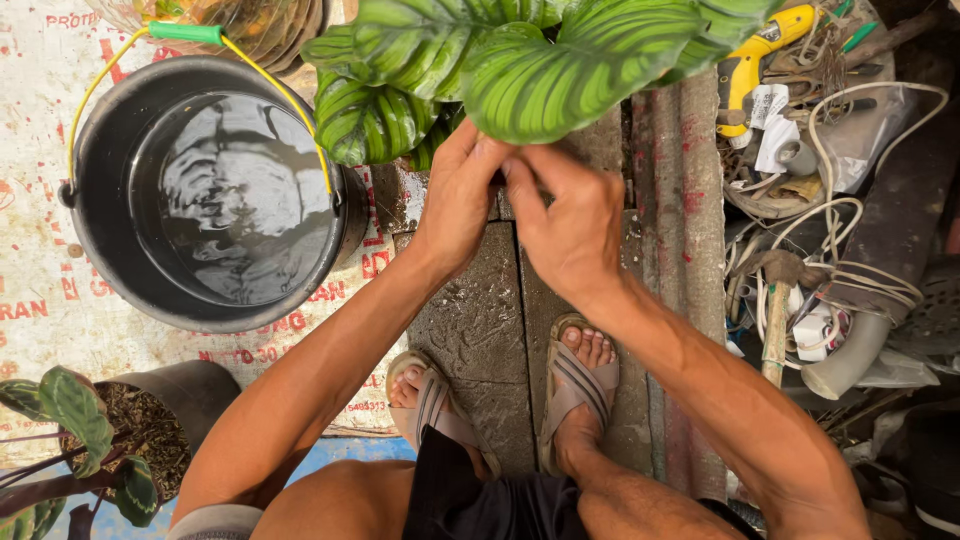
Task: The person sits on the floor and wipes the leaves of a potted plant using a yellow sponge. They repeatedly dip the sponge into a bucket of water and scrub each leaf individually.
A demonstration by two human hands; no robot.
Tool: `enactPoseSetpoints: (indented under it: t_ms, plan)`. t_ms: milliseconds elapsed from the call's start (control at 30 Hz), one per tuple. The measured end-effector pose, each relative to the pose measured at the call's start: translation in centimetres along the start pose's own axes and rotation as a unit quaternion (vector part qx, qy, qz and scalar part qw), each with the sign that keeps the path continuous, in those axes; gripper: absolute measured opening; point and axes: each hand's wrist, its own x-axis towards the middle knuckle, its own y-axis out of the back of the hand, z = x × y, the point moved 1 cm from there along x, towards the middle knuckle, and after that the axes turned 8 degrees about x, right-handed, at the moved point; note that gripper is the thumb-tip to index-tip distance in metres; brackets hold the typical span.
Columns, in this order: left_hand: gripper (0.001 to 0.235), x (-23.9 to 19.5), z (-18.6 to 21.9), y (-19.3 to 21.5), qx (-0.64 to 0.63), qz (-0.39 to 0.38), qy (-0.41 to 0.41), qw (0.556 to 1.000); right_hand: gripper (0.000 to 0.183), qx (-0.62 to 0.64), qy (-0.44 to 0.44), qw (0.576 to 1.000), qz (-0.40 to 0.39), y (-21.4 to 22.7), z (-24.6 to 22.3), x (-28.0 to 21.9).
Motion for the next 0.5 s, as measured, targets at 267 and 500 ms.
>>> enactPoseSetpoints:
  t_ms: [267, 500]
  plan:
    - [0.028, 1.0, -1.2, 1.1, -0.030, 0.082, 0.039, 0.995, 0.027, -0.002, 0.031, 0.997, -0.066, 1.6, 0.4, -1.0]
    - [0.030, 1.0, -2.0, 0.7, -0.071, 0.056, 0.032, 0.995, 0.011, -0.076, -0.045, 0.996, -0.034, 1.8, 4.0, 2.8]
